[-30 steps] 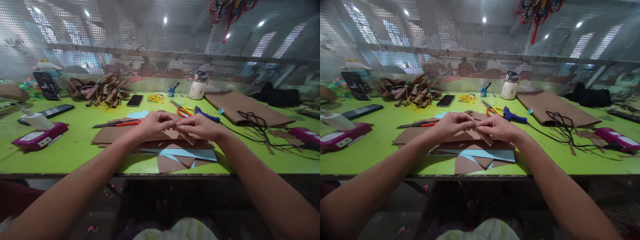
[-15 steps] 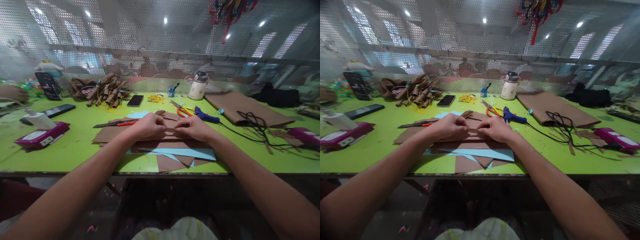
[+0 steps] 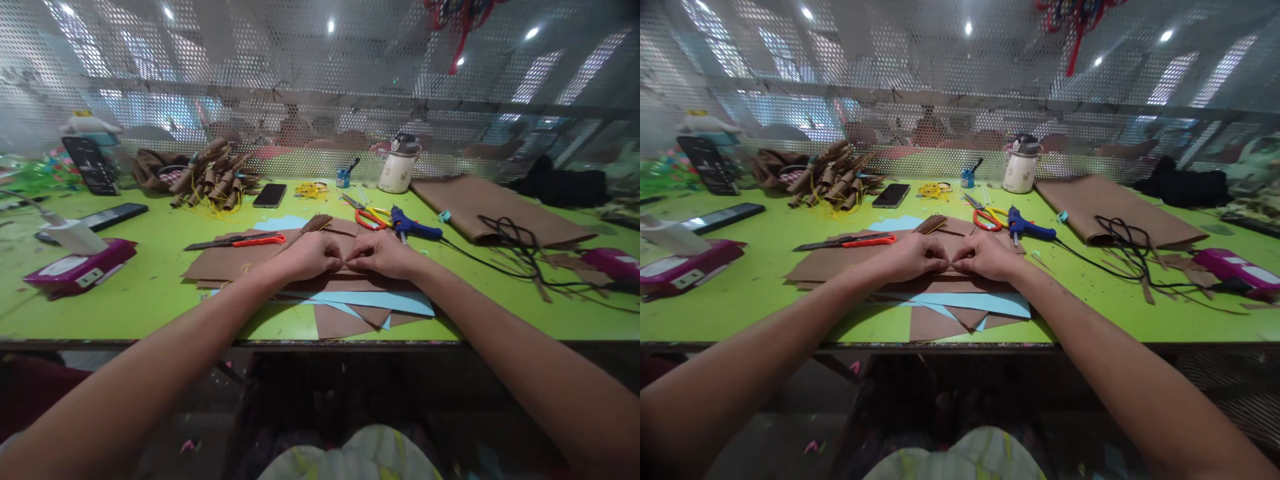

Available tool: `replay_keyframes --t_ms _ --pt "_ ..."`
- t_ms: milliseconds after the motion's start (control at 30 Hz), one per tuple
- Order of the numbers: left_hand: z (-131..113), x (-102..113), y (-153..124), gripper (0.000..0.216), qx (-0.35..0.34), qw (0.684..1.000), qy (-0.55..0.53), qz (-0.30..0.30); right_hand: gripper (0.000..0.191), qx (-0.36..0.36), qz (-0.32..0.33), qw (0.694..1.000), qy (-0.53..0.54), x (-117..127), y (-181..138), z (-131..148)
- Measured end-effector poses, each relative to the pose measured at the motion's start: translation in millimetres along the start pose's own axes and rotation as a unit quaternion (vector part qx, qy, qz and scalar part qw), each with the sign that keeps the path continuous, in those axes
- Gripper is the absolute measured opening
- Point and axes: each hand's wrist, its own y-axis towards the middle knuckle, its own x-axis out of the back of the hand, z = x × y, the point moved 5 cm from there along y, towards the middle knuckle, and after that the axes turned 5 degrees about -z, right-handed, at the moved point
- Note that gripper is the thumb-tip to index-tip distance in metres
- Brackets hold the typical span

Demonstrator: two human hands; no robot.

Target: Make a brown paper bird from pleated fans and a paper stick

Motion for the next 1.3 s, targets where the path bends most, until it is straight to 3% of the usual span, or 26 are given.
replay_keyframes --t_ms 233,867,1300 --pt "-0.1 -0.6 1.2 0.018 -0.017 1.000 0.022 -0.002 0.015 0.003 0.055 0.998 -0.005 2.5 -0.2 0.4" --pt "-8.3 -1.5 -4.4 0.021 -0.109 0.986 0.123 -0.005 0.012 0.101 0.022 0.988 -0.111 1.2 -5.9 7.6" --pt "-3.0 2.5 -10.1 0.021 -0.139 0.975 0.176 0.004 0.009 0.089 0.047 0.985 -0.143 11.0 -15.3 -1.1"
